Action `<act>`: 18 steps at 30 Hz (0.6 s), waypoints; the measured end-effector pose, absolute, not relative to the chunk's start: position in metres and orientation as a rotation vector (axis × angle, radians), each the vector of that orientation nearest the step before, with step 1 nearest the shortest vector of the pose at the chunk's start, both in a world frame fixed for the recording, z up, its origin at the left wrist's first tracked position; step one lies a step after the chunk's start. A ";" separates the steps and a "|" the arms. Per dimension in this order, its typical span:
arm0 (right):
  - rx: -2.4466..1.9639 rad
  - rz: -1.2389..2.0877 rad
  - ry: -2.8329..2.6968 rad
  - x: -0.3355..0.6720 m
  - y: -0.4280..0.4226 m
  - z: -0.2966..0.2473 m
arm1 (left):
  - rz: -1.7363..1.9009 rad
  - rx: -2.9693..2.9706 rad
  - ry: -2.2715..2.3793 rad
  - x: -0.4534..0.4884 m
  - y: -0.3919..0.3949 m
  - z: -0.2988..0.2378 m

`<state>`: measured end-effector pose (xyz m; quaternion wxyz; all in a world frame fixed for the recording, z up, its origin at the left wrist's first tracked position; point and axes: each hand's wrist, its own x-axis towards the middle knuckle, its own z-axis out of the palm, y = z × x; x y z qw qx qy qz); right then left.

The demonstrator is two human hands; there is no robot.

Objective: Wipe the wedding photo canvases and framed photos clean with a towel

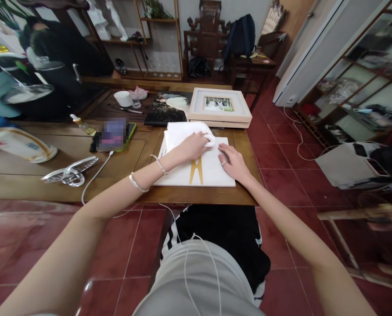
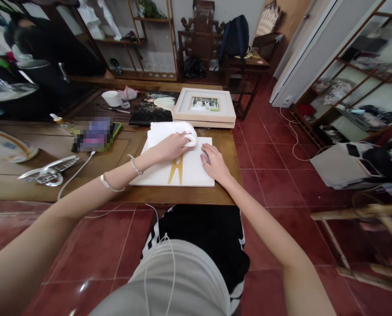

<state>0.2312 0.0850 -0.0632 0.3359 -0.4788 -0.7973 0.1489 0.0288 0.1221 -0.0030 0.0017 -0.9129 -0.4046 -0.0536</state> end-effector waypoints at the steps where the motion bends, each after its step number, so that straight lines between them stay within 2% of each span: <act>1: -1.239 0.380 -2.080 0.231 0.085 -0.063 | -0.170 -2.867 -1.259 0.035 0.123 -0.003; 15: -1.214 0.391 -2.118 0.232 0.082 -0.057 | -0.329 -3.124 -1.131 0.072 0.144 0.001; 18: -1.206 0.387 -2.104 0.233 0.083 -0.059 | -0.251 -3.054 -1.119 0.070 0.140 0.001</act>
